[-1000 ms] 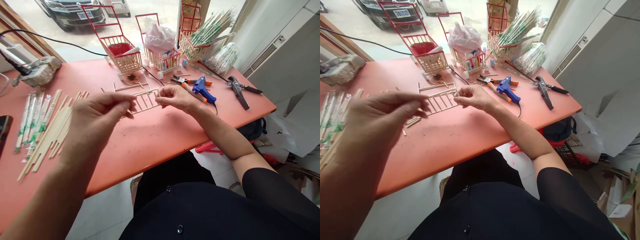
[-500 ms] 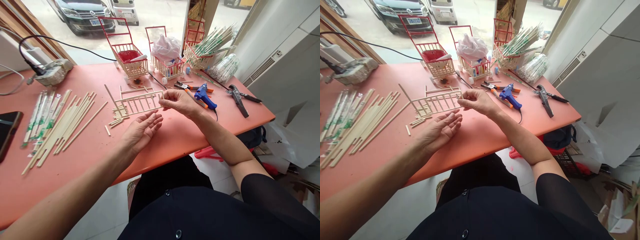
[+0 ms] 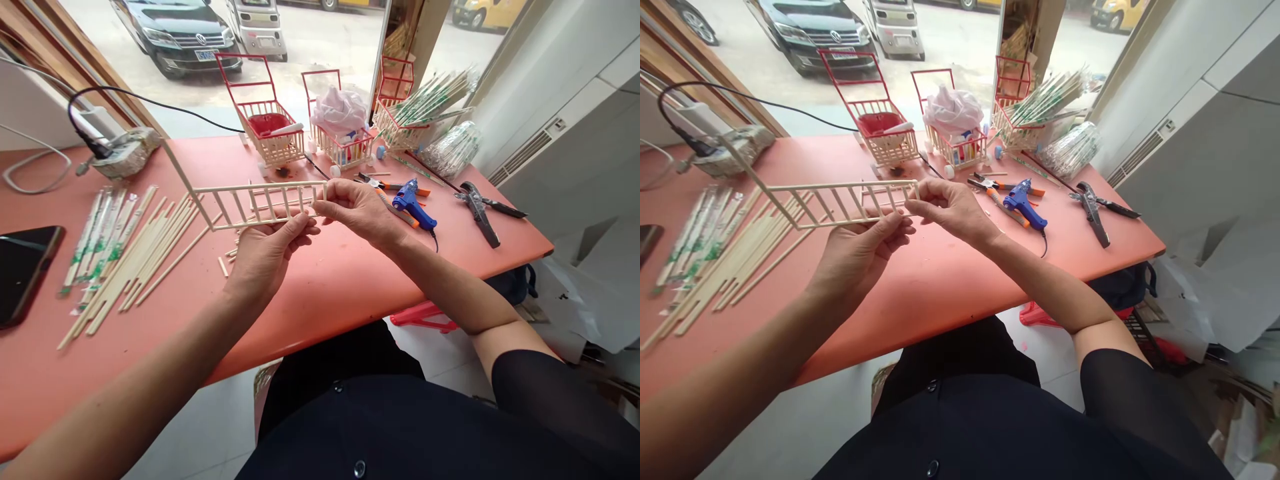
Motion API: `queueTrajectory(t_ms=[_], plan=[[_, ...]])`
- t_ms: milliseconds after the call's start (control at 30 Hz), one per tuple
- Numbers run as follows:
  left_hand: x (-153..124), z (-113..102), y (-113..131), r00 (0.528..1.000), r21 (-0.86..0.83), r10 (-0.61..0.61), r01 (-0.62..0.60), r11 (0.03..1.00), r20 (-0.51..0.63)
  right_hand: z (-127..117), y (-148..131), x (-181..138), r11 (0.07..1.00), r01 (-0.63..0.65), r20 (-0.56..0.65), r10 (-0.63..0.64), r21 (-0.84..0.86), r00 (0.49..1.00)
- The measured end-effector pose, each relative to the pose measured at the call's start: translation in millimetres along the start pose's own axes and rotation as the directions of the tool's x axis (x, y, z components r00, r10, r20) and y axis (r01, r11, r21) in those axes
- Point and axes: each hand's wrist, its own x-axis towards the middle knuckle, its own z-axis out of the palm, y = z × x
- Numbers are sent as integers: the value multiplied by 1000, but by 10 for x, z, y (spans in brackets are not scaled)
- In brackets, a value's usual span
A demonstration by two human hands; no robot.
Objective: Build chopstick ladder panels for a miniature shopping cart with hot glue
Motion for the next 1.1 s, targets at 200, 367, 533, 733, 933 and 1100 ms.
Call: queueTrajectory(t_ms=[200,367,533,733,933,1100], plan=[[1,-73,159,998,64,57,-55,996,-27,108,-54,131,994,90,6,-90,-68,996],[48,-111,158,998,60,42,-39,997,-36,179,-12,178,992,123,-21,-124,-40,992],[38,-127,146,998,52,11,-8,999,-54,226,-15,144,996,62,-48,-66,-67,997],[6,-158,140,996,59,-7,12,998,-86,263,-11,128,994,6,-63,-13,-108,998],[-12,-159,130,996,69,-13,19,997,-88,280,23,105,995,-10,-71,4,-94,997],[-13,-173,94,997,48,-1,5,999,-78,281,56,80,996,21,-64,-27,-91,998]])
